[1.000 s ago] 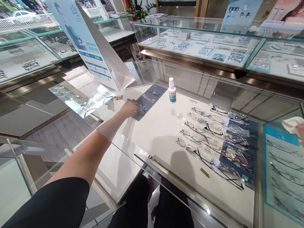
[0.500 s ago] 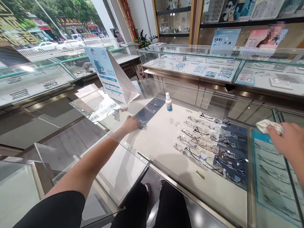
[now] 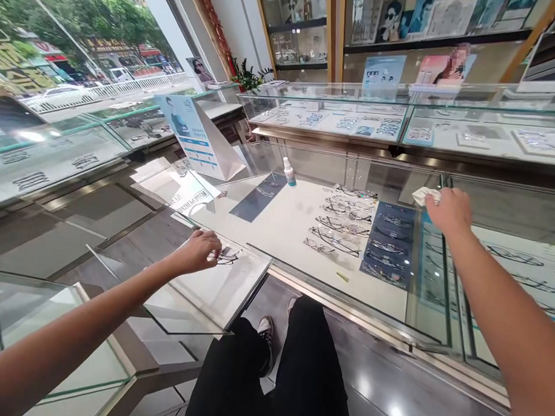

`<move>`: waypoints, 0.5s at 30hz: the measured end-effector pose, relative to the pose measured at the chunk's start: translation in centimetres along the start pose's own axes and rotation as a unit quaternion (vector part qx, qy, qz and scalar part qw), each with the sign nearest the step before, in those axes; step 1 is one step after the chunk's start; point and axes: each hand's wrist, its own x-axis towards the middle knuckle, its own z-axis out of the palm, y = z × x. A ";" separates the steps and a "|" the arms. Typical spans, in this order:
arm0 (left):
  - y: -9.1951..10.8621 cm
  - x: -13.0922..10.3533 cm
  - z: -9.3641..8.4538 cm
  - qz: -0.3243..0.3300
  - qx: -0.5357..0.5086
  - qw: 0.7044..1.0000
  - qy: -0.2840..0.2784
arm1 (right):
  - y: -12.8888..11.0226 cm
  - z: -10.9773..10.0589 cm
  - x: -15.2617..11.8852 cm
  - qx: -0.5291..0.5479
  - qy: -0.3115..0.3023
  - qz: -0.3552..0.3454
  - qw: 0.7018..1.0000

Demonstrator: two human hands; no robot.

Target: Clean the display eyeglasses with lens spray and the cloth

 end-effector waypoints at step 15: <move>11.5 -2.3 -15.3 0.096 0.011 0.991 0.089 | -0.4 0.0 -0.2 0.027 0.000 -0.010 1.000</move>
